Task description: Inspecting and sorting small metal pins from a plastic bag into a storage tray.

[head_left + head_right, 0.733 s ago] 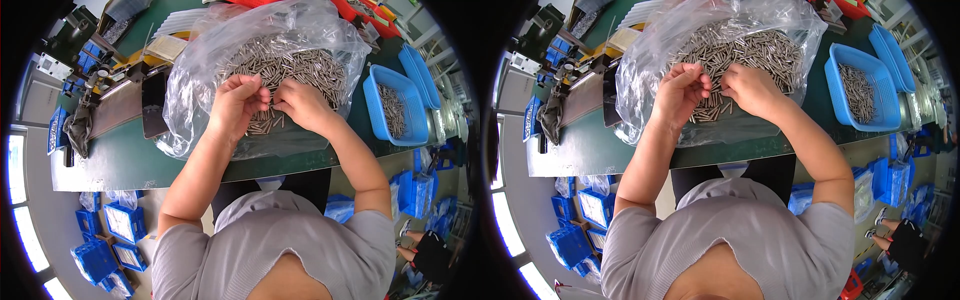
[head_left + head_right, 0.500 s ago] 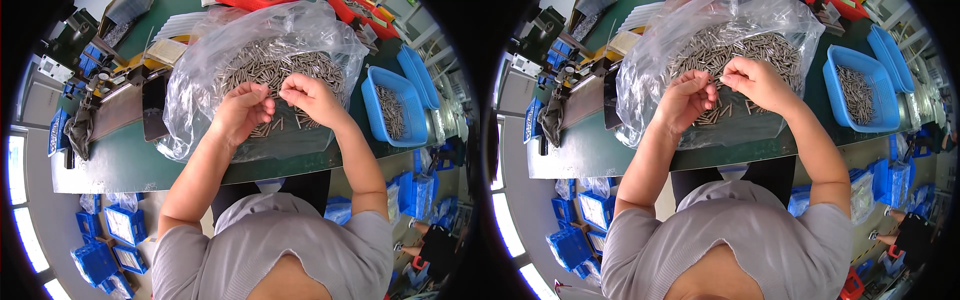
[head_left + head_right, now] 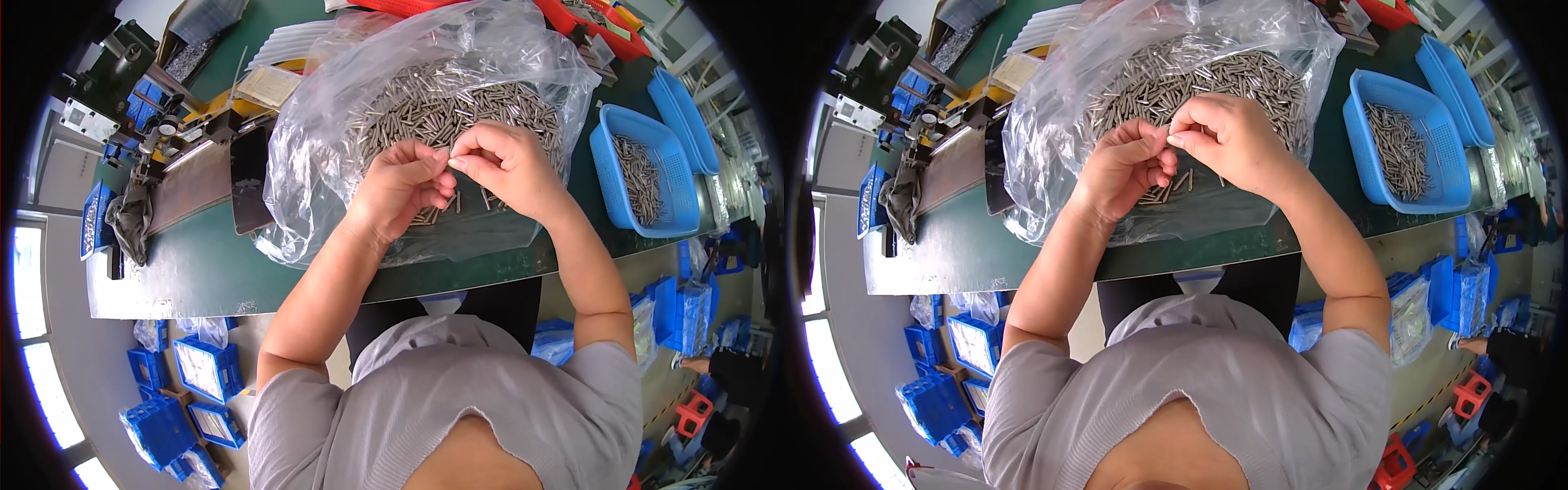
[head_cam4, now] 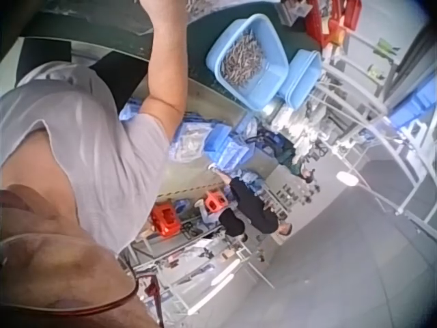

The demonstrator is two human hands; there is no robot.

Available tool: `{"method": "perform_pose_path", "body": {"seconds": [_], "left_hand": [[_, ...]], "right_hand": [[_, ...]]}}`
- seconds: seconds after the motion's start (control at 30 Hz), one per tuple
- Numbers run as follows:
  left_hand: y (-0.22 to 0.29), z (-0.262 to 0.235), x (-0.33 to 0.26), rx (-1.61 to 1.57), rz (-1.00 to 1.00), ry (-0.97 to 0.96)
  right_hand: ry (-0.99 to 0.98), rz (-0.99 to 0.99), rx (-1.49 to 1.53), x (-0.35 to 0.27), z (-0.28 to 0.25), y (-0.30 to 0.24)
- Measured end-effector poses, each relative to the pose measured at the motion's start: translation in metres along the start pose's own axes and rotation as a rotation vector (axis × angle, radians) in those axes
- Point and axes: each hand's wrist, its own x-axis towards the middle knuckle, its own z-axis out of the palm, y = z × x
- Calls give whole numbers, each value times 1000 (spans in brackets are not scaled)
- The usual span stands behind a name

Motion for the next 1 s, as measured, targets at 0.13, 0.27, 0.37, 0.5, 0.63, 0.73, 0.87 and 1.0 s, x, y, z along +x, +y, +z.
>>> {"method": "perform_pose_path", "body": {"seconds": [0.13,0.27,0.37,0.5,0.63,0.73,0.87,1.0], "left_hand": [[-4,3,0,-27,15,-44],[-5,1,1,-95,-20,-64],[-3,1,0,-116,-1,-59],[-1,2,0,-81,23,-34],[1,3,1,-35,100,155],[4,2,-1,-47,163,189],[4,0,0,-59,177,174],[7,1,-2,-68,168,179]], "right_hand": [[-47,181,353,0,2,-3],[-174,214,738,5,8,12],[-159,331,654,5,10,15],[-44,325,638,4,13,11],[162,418,864,7,-7,25],[373,650,1133,12,-18,24],[-2,603,984,9,-25,38],[0,379,-86,4,-6,33]]}}
